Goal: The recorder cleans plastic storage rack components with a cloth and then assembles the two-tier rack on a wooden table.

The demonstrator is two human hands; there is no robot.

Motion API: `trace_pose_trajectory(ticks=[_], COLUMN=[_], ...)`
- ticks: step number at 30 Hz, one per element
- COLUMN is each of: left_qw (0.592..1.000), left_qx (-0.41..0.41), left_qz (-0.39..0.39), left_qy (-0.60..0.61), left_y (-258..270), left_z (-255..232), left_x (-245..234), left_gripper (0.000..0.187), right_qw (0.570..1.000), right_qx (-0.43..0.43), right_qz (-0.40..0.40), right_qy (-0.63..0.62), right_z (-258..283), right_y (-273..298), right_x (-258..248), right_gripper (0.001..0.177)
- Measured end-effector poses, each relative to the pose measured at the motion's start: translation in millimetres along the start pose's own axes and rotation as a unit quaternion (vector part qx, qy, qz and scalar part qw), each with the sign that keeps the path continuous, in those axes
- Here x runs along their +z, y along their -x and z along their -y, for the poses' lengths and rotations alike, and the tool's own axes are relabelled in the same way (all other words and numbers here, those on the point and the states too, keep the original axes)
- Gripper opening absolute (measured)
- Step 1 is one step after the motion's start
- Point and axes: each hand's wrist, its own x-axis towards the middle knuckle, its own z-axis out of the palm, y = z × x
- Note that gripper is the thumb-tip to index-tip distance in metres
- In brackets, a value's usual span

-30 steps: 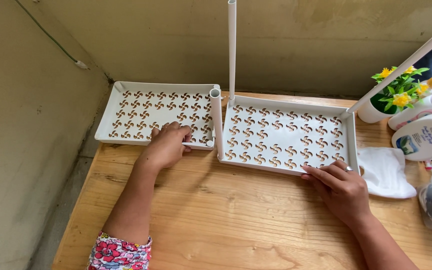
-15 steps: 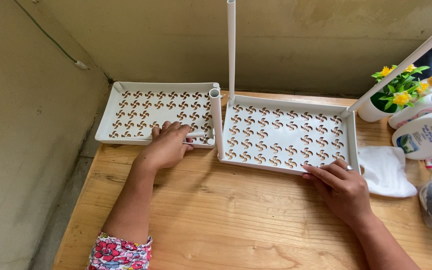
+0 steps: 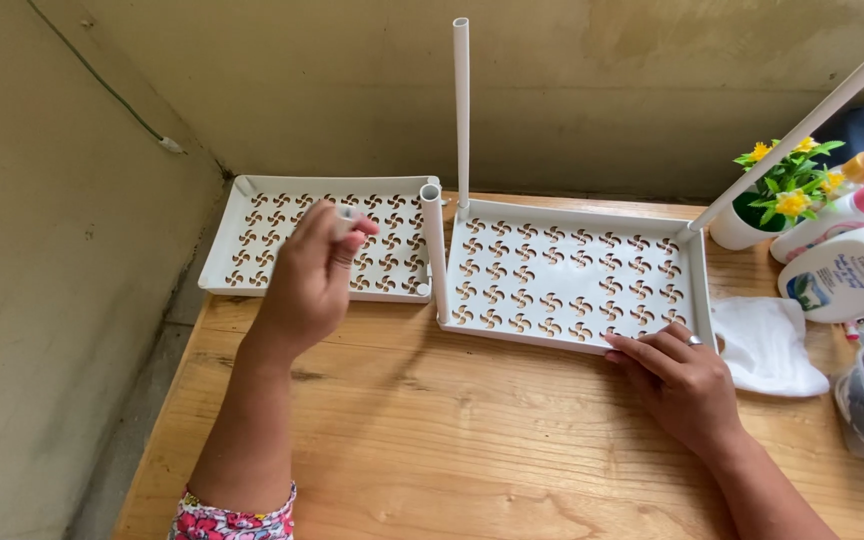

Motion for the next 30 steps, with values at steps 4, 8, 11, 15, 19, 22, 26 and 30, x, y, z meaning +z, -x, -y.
trace_pose_trajectory(ticks=[4, 8, 11, 15, 19, 22, 26, 30], left_qw=[0.983, 0.914, 0.863, 0.814, 0.794, 0.813, 0.856, 0.859], left_qx=[0.043, 0.078, 0.073, 0.075, 0.079, 0.086, 0.075, 0.077], left_qz=[-0.105, -0.131, -0.111, -0.061, -0.021, 0.01, 0.077, 0.12], left_qy=[0.143, 0.376, 0.488, 0.573, 0.603, 0.576, 0.505, 0.492], left_y=[8.3, 16.5, 22.0, 28.3, 38.5, 45.4, 52.5, 57.3], left_z=[-23.0, -31.4, -50.5, -66.5, -86.1, -105.5, -125.9, -131.9], left_x=[-15.6, -23.6, -26.9, -19.5, -2.0, 15.5, 40.0, 73.7], left_gripper=[0.023, 0.023, 0.024, 0.027, 0.028, 0.028, 0.028, 0.028], right_qw=[1.0, 1.0, 1.0, 0.998, 0.994, 0.986, 0.969, 0.916], right_qx=[0.003, -0.004, -0.014, -0.033, -0.053, -0.049, 0.031, 0.007], right_qz=[-0.003, -0.009, -0.024, -0.059, -0.093, -0.102, -0.031, 0.054], right_qy=[0.002, 0.008, 0.011, -0.008, -0.006, -0.124, -0.242, -0.398], right_z=[1.7, 3.8, 7.2, 24.5, 40.5, 49.6, 80.9, 103.1], right_y=[-0.7, -0.1, 0.6, -0.1, 1.0, 7.8, 6.0, -0.1], right_x=[-0.1, -0.1, 1.3, -1.6, -4.9, -6.7, -26.3, -36.1], right_gripper=[0.029, 0.031, 0.035, 0.034, 0.029, 0.028, 0.03, 0.04])
